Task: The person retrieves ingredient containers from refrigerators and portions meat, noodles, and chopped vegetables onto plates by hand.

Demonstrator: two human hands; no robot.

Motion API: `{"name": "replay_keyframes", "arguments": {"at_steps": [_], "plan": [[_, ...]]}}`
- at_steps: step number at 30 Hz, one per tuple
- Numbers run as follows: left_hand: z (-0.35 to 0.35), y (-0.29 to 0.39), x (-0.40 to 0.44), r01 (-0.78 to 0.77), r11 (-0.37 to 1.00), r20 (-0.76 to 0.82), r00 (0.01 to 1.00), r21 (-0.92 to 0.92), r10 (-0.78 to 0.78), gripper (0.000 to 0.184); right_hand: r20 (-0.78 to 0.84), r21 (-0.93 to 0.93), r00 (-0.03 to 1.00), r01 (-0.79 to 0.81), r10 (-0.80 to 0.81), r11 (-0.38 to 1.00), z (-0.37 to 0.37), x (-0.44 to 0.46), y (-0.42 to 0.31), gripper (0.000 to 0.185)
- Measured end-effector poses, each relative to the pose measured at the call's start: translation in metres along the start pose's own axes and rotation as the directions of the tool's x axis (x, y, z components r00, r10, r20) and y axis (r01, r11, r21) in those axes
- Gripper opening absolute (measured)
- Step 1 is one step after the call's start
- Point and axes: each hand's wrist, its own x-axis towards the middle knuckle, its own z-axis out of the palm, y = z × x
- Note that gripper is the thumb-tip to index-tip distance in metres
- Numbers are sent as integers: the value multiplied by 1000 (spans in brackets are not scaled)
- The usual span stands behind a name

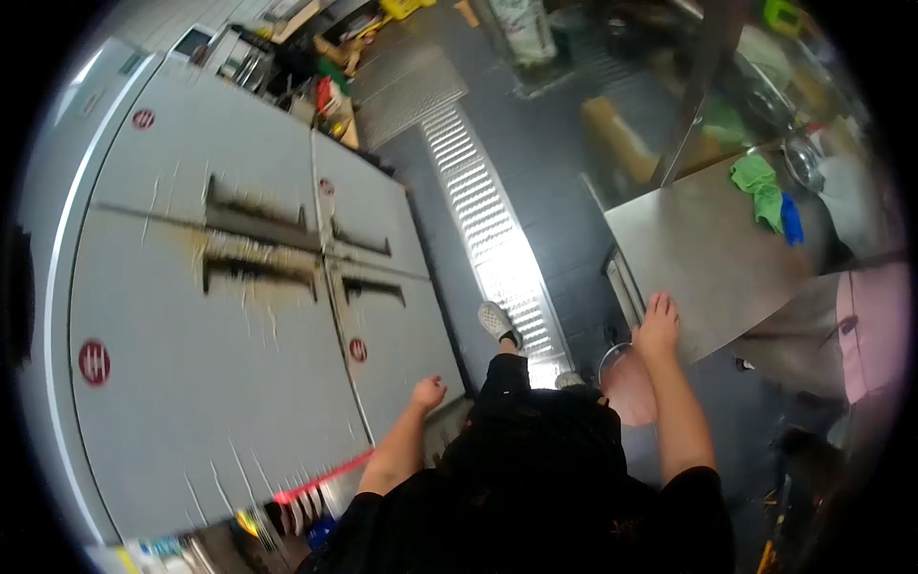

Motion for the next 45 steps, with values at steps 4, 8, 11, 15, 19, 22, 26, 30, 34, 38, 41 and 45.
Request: {"name": "replay_keyframes", "arguments": {"at_steps": [4, 8, 11, 15, 19, 22, 26, 30, 34, 38, 41, 45], "plan": [[-67, -72, 166, -198, 952, -53, 975, 234, 216, 45, 30, -64, 996, -77, 79, 995, 7, 1, -5, 95], [-221, -57, 257, -66, 885, -94, 988, 461, 122, 43, 87, -33, 981, -173, 175, 984, 17, -2, -10, 88], [-312, -37, 291, -51, 679, 35, 999, 733, 38, 41, 203, 83, 912, -379, 357, 922, -9, 5, -31, 85], [-394, -30, 294, 43, 553, -75, 997, 832, 35, 72, 258, 218, 857, -502, 446, 837, -43, 1, -113, 78], [-416, -9, 371, -23, 659, -77, 989, 752, 123, 71, 268, 148, 921, -329, 282, 933, -15, 9, -160, 68], [-426, 14, 410, -66, 692, -58, 986, 719, 154, 70, 410, 247, 911, -156, 42, 956, 15, 30, -172, 61], [-431, 36, 450, -106, 722, -23, 986, 683, 166, 69, 490, 286, 857, 12, -157, 958, 22, 90, -178, 56], [-429, 39, 480, -125, 758, 12, 988, 640, 153, 68, 484, 315, 837, 104, -254, 943, -52, 190, -197, 53], [-379, 3, 480, -173, 834, 137, 984, 524, 117, 67, 373, 271, 799, 392, -471, 879, -82, 333, -221, 51], [-361, 84, 465, -122, 773, 238, 971, 623, -38, 63, 148, 224, 712, 652, -687, 724, -161, 458, -304, 53], [-451, 188, 422, -216, 831, 132, 976, 513, 172, 60, 118, 309, 630, 711, -767, 632, -211, 525, -400, 60], [-485, 230, 415, -403, 866, -172, 869, 298, 464, 32, 177, 447, 512, 719, -841, 532, -221, 583, -528, 74]]}}
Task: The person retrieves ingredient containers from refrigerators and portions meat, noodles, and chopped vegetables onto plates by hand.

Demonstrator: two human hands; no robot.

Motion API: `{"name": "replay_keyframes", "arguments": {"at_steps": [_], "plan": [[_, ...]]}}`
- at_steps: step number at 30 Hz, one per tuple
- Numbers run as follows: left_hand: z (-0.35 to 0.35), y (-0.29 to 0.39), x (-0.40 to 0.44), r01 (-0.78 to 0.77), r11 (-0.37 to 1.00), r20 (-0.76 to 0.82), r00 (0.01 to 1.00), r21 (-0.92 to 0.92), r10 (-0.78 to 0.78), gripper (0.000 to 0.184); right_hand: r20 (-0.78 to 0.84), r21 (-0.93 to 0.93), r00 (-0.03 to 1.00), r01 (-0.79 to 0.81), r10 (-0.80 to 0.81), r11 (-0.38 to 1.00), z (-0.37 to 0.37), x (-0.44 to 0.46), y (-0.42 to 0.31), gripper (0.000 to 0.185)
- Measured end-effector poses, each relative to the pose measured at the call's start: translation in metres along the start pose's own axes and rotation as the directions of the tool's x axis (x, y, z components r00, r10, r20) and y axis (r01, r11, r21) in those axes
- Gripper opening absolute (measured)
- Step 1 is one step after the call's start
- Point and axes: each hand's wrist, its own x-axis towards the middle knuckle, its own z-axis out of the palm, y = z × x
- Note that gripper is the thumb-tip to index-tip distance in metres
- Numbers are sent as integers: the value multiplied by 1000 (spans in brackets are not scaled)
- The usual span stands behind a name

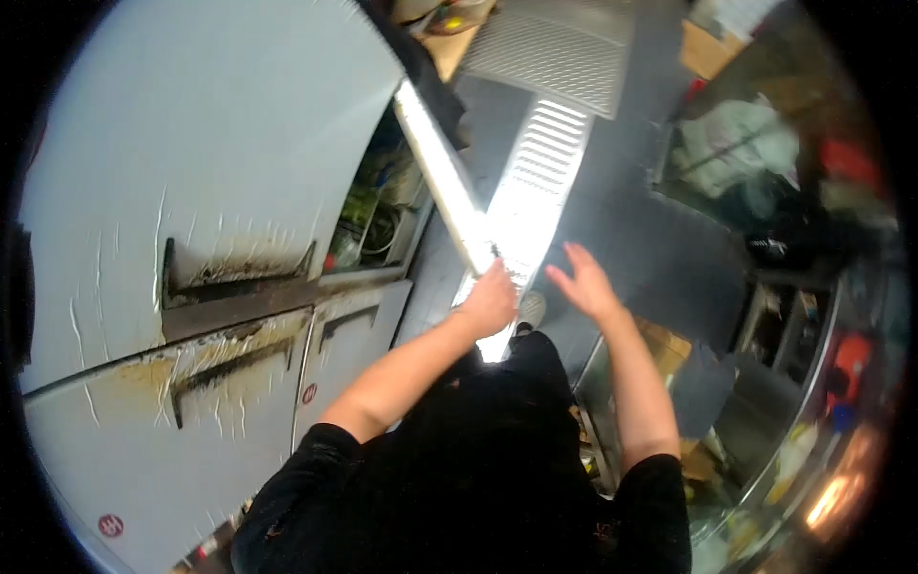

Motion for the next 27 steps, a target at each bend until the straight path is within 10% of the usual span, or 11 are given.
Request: {"name": "replay_keyframes", "arguments": {"at_steps": [2, 4, 8, 12, 13, 18, 27], "plan": [[14, 3, 6, -17, 987, -433, 900, -162, -56, 46, 72, 50, 997, -1, -3, 999, 2, 53, -29, 84], [-10, 5, 4, -116, 902, -524, 841, -416, -133, 54, 192, 72, 981, -5, -9, 997, -2, 97, -44, 92], [41, -28, -11, 59, 628, -333, 806, -776, -488, 54, 128, -60, 991, -24, 31, 998, 39, 145, -62, 89], [197, -89, -31, 379, 230, 11, 538, -896, -843, 44, -135, -334, 990, -72, 28, 940, 40, 159, -59, 81], [197, -118, -32, 428, -62, 277, 463, -902, -842, 43, -149, -341, 989, -57, 6, 938, 36, 163, -56, 80], [349, -270, -3, -203, -710, 678, 210, -674, -704, 32, -153, -431, 988, -39, -30, 902, 22, 183, -39, 71], [371, -441, 130, -593, -762, 763, 358, -259, -538, 69, -173, -396, 985, -50, -21, 917, 10, 193, -5, 76]]}}
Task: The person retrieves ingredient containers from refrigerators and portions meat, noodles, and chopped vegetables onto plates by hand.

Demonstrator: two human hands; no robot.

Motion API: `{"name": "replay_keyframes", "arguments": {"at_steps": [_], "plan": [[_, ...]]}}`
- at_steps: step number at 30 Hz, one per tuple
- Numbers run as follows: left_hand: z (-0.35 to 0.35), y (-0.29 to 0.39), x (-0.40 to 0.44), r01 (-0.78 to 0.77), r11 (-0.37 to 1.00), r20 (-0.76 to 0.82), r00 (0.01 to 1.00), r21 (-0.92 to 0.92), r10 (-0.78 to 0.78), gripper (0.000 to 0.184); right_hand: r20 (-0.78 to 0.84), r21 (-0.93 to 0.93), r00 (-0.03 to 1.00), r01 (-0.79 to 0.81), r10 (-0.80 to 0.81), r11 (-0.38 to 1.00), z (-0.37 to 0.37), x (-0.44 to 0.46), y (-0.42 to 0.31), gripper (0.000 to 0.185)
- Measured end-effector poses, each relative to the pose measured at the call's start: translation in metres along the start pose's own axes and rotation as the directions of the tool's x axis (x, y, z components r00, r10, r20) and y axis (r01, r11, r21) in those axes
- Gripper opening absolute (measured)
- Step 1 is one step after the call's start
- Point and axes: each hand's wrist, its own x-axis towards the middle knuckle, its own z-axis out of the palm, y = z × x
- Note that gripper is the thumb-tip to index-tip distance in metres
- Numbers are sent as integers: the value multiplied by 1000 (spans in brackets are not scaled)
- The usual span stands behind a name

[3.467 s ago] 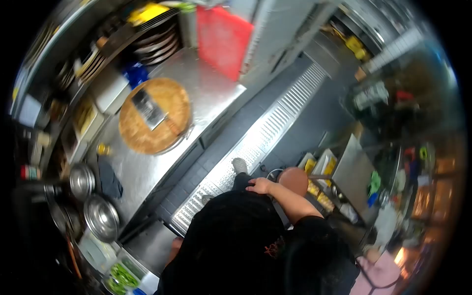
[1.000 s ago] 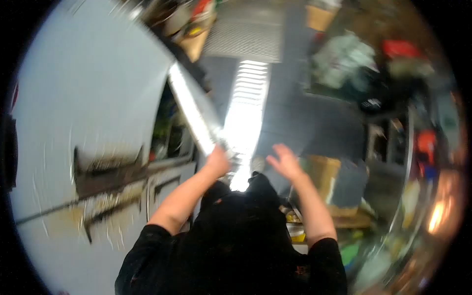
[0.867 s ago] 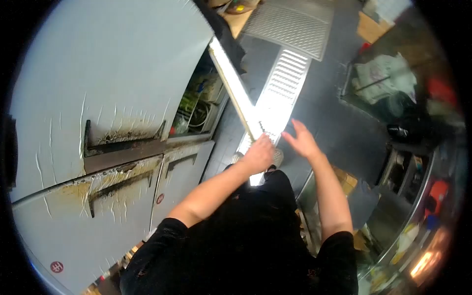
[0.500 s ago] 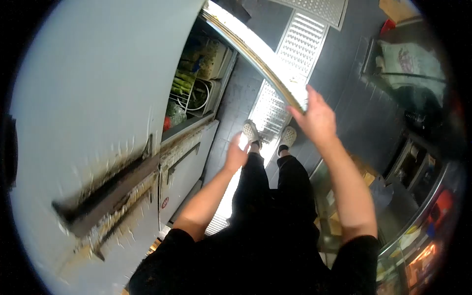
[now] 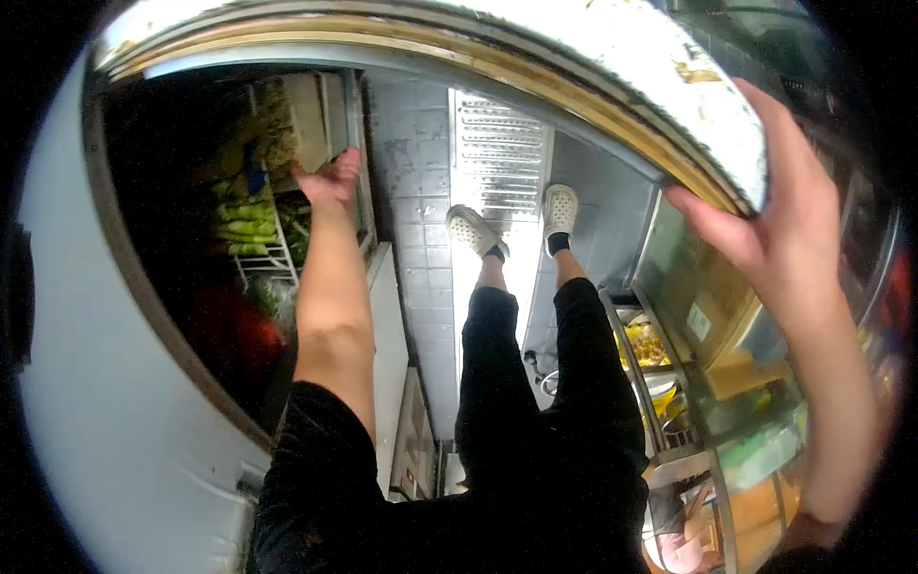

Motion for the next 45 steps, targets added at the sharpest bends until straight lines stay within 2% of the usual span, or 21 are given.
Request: {"name": "replay_keyframes", "arguments": {"at_steps": [2, 5, 6, 11, 12, 14, 17, 19, 20, 21, 22, 25, 26, 27, 31, 37, 39, 41, 42, 43, 45], "plan": [[12, -7, 10, -100, 989, 134, 984, -109, 114, 76, 13, -11, 999, 31, -31, 999, -2, 2, 3, 79], [-6, -3, 91, -127, 928, 212, 954, -351, 211, 68, 32, -13, 999, 30, -30, 999, -5, 5, 8, 78], [7, 4, 96, -128, 822, 0, 988, -555, 154, 55, 41, -17, 999, 29, -28, 999, -6, 4, 9, 78], [29, -23, 13, -101, 624, 87, 961, -775, 264, 54, -17, -78, 999, 30, -32, 996, -3, 3, 5, 75], [50, -33, -48, -133, 649, -49, 988, -749, 147, 57, -23, -70, 999, 37, -38, 997, -3, 5, 4, 74], [38, -54, -56, -88, 579, -64, 996, -811, 63, 59, -26, -91, 999, 22, -25, 996, -3, 8, 2, 73], [8, -97, -57, 7, 712, 31, 999, -702, 21, 58, -32, -110, 998, 52, -56, 993, -4, 10, 7, 72], [-1, -124, -108, -38, 881, 61, 995, -471, 75, 49, -28, -117, 998, 58, -62, 991, -5, 12, 11, 72], [-38, -146, -80, 100, 799, 149, 989, -593, -12, 46, -27, -147, 997, 66, -70, 987, -5, 14, 12, 72], [-61, -164, -81, 71, 885, 207, 978, -460, 29, 45, -29, -155, 997, 72, -77, 985, -7, 15, 11, 70], [-53, -165, -131, 73, 879, 102, 994, -472, -28, 44, -22, -163, 996, 77, -81, 984, -7, 17, 11, 69], [-92, -195, -194, 2, 926, 259, 960, -376, 104, 70, 3, -167, 997, 77, -77, 983, -15, 20, 8, 68], [-117, -203, -209, 11, 953, 405, 906, -304, 119, 73, 10, -182, 997, 72, -71, 981, -18, 20, 7, 67], [-138, -209, -227, 35, 968, 293, 955, -249, 41, 69, 19, -195, 998, 67, -65, 979, -19, 20, 8, 67], [-202, -217, -321, 93, 975, 166, 984, -199, -60, 58, 21, -141, 997, 79, -77, 987, -20, 19, 12, 66], [-308, -195, -474, 50, 998, 65, 997, -42, -47, 36, 20, -111, 998, 59, -57, 992, -20, -2, -5, 62], [-320, -188, -529, -16, 998, 45, 999, -65, 19, 33, 42, -36, 999, 34, -32, 999, -26, -9, -24, 63], [-352, -184, -578, -71, 995, -7, 997, 66, 72, 33, 34, 175, 997, 66, -73, 982, -22, -33, -41, 68], [-366, -187, -603, -107, 993, -48, 993, 46, 109, 36, 45, 128, 999, 12, -18, 992, -12, -49, -46, 67], [-387, -190, -629, -138, 990, -100, 985, 16, 139, 39, -43, 226, 995, 100, -93, 969, -3, -70, -60, 67], [-438, -209, -656, -191, 978, -151, 973, -83, 177, 43, -1, 306, 988, 147, -154, 941, 40, -80, -58, 76]]}}
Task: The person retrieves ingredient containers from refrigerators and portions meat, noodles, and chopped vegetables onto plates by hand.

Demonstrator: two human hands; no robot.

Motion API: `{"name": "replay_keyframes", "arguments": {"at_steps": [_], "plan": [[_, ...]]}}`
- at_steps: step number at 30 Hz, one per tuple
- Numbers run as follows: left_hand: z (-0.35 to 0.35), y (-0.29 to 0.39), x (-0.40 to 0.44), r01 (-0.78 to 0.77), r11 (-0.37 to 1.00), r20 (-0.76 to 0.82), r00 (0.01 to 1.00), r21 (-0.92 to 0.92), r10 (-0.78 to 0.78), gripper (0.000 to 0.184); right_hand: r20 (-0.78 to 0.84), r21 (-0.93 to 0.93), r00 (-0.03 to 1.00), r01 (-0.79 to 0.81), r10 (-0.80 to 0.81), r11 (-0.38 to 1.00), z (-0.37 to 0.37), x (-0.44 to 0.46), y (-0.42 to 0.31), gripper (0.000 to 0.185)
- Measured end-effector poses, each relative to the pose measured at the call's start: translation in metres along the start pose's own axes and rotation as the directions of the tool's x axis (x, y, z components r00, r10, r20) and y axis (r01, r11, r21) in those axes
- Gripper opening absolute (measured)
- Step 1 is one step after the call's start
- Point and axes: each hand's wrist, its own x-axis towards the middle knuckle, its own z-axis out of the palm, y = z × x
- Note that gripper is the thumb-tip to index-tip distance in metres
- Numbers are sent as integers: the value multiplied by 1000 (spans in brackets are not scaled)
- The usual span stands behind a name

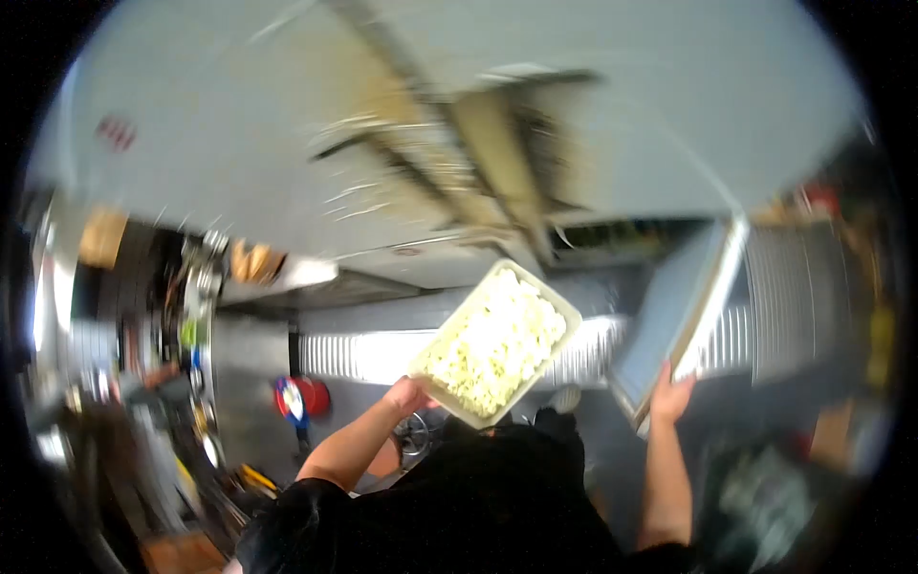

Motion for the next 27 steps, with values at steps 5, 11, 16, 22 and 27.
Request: {"name": "replay_keyframes", "arguments": {"at_steps": [5, 11, 16, 22, 27], "plan": [[-8, -49, -29, -155, 959, -128, 983, -237, 128, 42, 339, 637, 940, -260, 39, 725, 55, 43, -7, 75], [-192, -77, -104, -294, 805, -395, 915, -515, 81, 40, 660, 397, 737, -508, 147, 765, 138, -88, -102, 81], [-279, -93, -113, -359, 629, -414, 908, -689, 65, 45, 774, 94, 589, -467, 230, 879, 222, -139, -131, 74], [-341, -5, -135, -503, 535, -521, 843, -679, 132, 37, 954, -41, 298, -17, 44, 999, 305, -255, -260, 63], [-398, 56, -76, -478, 554, -465, 868, -682, 177, 38, 979, 152, 137, -10, -149, 988, 335, -363, -406, 65]]}}
